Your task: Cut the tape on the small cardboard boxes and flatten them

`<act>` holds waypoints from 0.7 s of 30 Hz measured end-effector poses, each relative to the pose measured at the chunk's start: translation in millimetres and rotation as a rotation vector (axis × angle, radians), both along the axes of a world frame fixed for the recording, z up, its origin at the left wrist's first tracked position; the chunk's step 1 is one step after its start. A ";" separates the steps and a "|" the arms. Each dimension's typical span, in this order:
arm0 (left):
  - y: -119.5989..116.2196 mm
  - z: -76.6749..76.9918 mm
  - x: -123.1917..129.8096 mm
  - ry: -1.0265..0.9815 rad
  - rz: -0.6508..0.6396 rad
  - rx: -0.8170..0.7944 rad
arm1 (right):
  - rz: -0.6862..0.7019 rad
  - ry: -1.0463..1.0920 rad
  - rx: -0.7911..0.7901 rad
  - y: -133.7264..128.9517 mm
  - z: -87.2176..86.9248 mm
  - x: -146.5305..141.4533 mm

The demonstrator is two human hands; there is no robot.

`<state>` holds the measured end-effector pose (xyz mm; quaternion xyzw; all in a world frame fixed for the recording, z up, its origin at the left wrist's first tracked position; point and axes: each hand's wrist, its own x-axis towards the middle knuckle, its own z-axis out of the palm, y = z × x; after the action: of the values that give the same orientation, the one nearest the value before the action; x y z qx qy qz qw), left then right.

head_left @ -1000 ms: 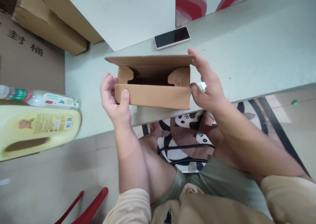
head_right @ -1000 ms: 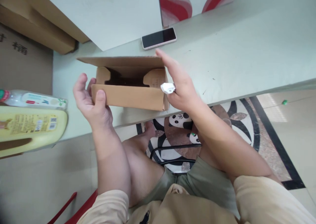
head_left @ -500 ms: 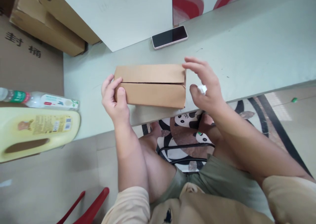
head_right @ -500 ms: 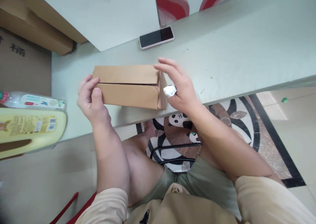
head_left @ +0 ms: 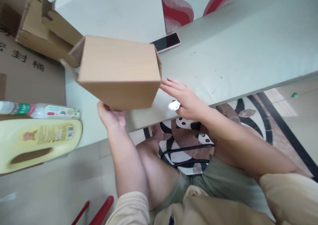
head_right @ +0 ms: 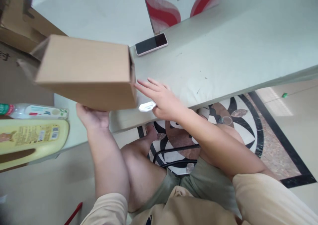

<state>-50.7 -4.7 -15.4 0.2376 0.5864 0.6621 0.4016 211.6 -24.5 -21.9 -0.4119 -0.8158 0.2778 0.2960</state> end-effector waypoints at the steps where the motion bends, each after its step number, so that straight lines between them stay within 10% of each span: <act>1: 0.1 0.4 4.0 -0.081 -0.009 -0.025 | -0.009 -0.011 0.016 -1.9 2.0 -1.3; 10: -6.2 -8.4 25.1 -0.030 -0.465 -0.135 | -0.058 0.020 0.095 -15.0 16.7 4.0; 21: -11.3 -16.6 36.6 0.109 -0.591 -0.410 | -0.118 0.039 0.147 -13.8 23.0 12.0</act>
<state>-14.1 -16.0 -32.1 0.3465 0.6335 0.3725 0.5830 223.6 -38.2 1.0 -0.4311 -0.8023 0.2073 0.3572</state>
